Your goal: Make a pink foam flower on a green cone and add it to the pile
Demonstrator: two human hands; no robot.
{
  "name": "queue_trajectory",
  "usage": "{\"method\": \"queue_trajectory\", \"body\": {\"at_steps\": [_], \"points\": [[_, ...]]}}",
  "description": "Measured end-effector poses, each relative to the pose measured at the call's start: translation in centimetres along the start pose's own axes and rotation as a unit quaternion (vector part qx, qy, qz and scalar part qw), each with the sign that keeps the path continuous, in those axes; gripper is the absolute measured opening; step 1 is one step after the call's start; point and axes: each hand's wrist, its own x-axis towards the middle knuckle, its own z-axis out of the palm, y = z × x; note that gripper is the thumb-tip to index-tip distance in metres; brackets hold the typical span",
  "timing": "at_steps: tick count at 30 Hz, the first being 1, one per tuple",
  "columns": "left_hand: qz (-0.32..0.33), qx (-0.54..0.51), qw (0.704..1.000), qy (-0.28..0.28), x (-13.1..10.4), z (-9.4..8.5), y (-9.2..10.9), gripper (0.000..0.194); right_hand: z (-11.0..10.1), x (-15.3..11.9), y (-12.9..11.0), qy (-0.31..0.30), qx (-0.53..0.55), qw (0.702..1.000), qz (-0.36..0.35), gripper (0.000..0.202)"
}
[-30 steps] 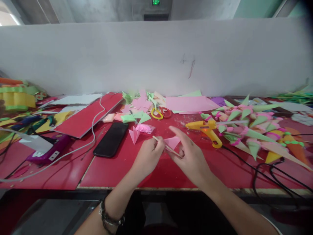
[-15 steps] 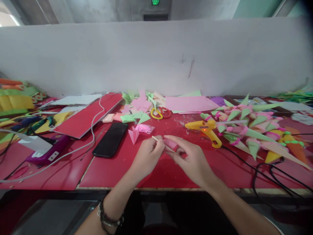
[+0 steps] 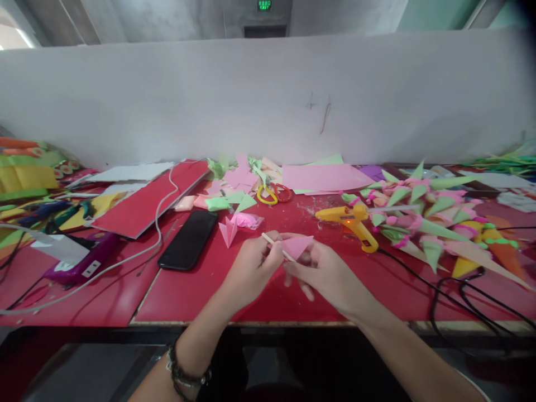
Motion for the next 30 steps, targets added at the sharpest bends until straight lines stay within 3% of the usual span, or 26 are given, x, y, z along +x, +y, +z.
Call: {"method": "queue_trajectory", "body": {"at_steps": [3,14,20,24,30], "points": [[-0.008,0.019,1.0,0.018,-0.09,-0.12,0.0,0.029,-0.56,0.03,-0.02,-0.03,0.015,0.999,0.016,0.024],[-0.019,-0.009,1.0,0.013,-0.17,-0.35,0.14,0.029,-0.37,-0.32,0.03,-0.026,-0.06,0.998,-0.018,0.027],[-0.064,-0.029,0.997,0.008,-0.13,0.05,-0.36,0.034,-0.07,-0.15,0.14,0.019,-0.07,0.997,-0.039,0.028],[-0.053,-0.006,0.999,0.004,-0.11,0.23,-0.21,0.04,0.11,-0.1,0.23,0.052,-0.122,0.989,-0.061,0.031],[-0.064,-0.005,0.998,0.022,-0.39,0.3,-0.04,0.036,0.05,0.05,0.3,0.096,-0.261,0.95,-0.141,0.036]]}}
